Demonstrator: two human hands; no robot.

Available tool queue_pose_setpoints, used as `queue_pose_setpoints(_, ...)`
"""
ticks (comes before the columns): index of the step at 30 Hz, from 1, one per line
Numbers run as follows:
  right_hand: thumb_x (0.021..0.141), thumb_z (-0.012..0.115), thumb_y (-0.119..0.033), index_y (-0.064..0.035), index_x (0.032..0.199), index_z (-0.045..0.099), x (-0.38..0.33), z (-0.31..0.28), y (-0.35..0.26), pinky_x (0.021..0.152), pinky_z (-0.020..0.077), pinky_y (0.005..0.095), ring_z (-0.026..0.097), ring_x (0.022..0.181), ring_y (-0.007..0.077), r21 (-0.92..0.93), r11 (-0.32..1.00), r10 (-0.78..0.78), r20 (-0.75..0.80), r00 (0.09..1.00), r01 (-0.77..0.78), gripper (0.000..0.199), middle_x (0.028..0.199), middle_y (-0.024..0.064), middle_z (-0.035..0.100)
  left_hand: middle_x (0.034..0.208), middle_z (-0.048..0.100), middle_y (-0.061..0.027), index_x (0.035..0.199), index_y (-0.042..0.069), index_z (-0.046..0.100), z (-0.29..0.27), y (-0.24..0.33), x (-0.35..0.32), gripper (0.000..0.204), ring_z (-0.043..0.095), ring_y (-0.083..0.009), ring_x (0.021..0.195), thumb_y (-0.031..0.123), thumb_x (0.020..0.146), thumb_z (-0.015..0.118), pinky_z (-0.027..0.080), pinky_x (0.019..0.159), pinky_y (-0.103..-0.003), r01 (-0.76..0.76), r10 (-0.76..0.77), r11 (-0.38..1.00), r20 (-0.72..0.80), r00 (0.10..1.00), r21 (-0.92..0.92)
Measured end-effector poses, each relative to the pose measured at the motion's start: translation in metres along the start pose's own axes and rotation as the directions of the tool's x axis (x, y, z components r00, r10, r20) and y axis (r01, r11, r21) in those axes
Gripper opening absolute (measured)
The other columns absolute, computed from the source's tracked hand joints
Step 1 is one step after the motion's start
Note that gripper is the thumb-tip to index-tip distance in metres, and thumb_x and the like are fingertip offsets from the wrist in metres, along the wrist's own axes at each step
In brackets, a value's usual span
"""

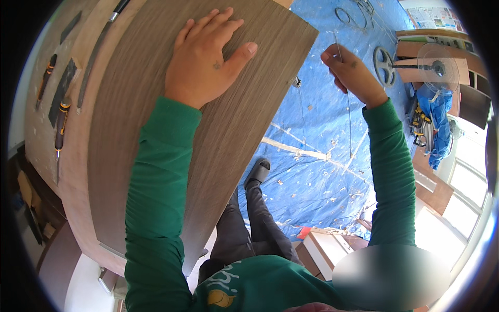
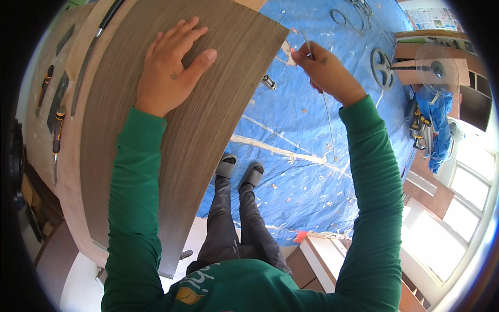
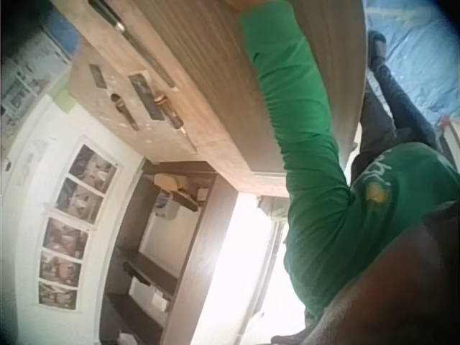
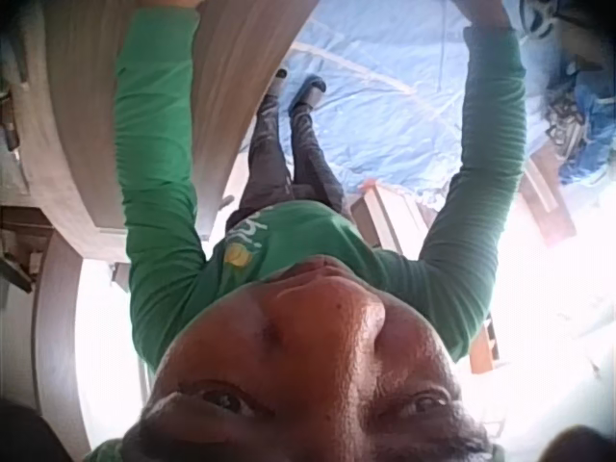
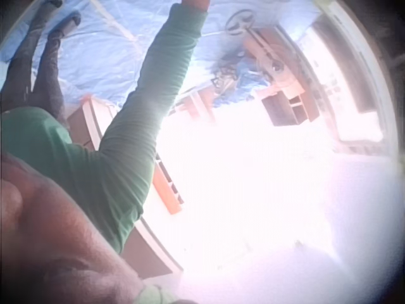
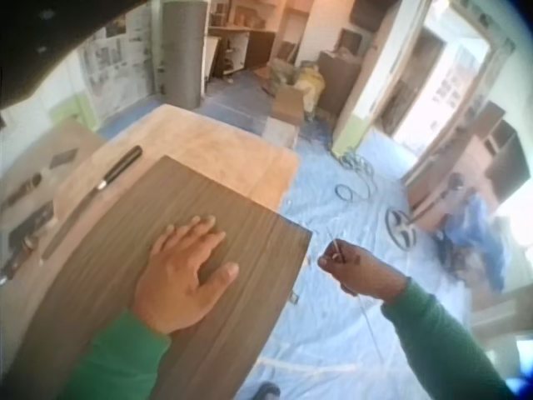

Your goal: The person attaches a wooden cabinet door to a cabinet frame using a screwdriver to tighten hinges. They then use a sanding block to smooth the door edges and surface. The person works on a single door throughout the clip.

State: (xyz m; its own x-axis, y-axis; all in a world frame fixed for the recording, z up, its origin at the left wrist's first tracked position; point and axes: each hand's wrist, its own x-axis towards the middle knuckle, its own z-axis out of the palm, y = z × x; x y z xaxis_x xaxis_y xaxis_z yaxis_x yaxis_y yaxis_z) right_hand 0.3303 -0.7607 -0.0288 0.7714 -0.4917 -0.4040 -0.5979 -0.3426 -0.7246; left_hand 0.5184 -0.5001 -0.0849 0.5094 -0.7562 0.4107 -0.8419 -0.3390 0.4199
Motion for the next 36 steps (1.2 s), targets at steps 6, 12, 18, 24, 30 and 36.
queue_pose_setpoints(6,0.104,0.066,-0.036,-0.0073,0.097,0.063,-0.004,-0.009,0.007,0.054,0.0394,0.0229,0.048,0.063,0.0041,0.298,0.922,-0.217,-0.129,0.968,0.247,0.029,0.074,-0.0022,0.053,0.153,0.056,-0.0121,0.138,0.010,0.066,-0.006,0.002,0.005,0.055,0.045,-0.0301,0.148,0.050,0.100,0.064,0.023,0.125,-0.052,-0.022,0.023,0.999,0.032,0.999,-0.029)
queue_pose_setpoints(12,0.108,0.059,-0.035,-0.0059,0.104,0.067,-0.001,0.009,0.015,0.058,0.0355,0.0273,0.041,0.066,0.0066,-0.125,0.917,-0.393,-0.115,0.912,0.379,0.030,0.073,-0.0048,0.045,0.154,0.056,-0.0118,0.138,0.010,0.066,-0.007,0.003,0.007,0.054,0.045,-0.0300,0.148,0.049,0.100,0.065,0.023,0.126,-0.052,-0.016,0.017,0.999,0.045,0.999,-0.036)
queue_pose_setpoints(18,0.110,0.054,-0.037,-0.0089,0.113,0.069,-0.005,0.006,0.009,0.057,0.0425,0.0305,0.050,0.063,0.0088,-0.005,0.956,-0.293,-0.074,0.953,0.293,0.031,0.069,-0.0011,0.051,0.154,0.055,-0.0109,0.138,0.012,0.066,-0.006,0.003,0.008,0.054,0.044,-0.0296,0.149,0.049,0.100,0.065,0.023,0.126,-0.053,-0.027,0.028,0.999,0.046,0.999,-0.018)
queue_pose_setpoints(24,0.107,0.055,-0.028,-0.0063,0.104,0.064,0.015,0.011,0.015,0.060,0.0485,0.0447,0.063,0.065,0.0357,-0.434,0.798,-0.512,-0.124,0.850,0.417,0.024,0.073,0.0165,0.063,0.154,0.055,-0.0115,0.138,0.011,0.066,-0.007,0.002,0.007,0.055,0.044,-0.0301,0.149,0.050,0.100,0.064,0.023,0.126,-0.053,-0.035,0.035,0.999,0.039,0.999,-0.009)
queue_pose_setpoints(30,0.099,0.062,-0.014,-0.0061,0.106,0.065,0.002,0.024,0.021,0.068,0.0550,0.0489,0.068,0.079,0.0420,-0.573,0.646,-0.683,-0.140,0.717,0.504,0.011,0.086,0.0187,0.069,0.156,0.050,-0.0197,0.143,0.004,0.060,-0.018,0.012,0.011,0.063,0.042,-0.0363,0.148,0.052,0.101,0.057,0.022,0.125,-0.055,0.041,-0.038,0.999,0.154,0.987,-0.020)
queue_pose_setpoints(36,0.094,0.066,-0.004,-0.0052,0.100,0.069,-0.016,0.029,0.017,0.067,0.0557,0.0456,0.068,0.079,0.0419,-0.462,0.592,-0.763,-0.056,0.644,0.661,0.006,0.090,0.0189,0.070,0.153,0.056,-0.0120,0.138,0.011,0.066,-0.005,-0.004,0.004,0.056,0.045,-0.0304,0.148,0.052,0.100,0.063,0.023,0.126,-0.053,-0.052,0.052,0.999,0.031,0.998,0.006)
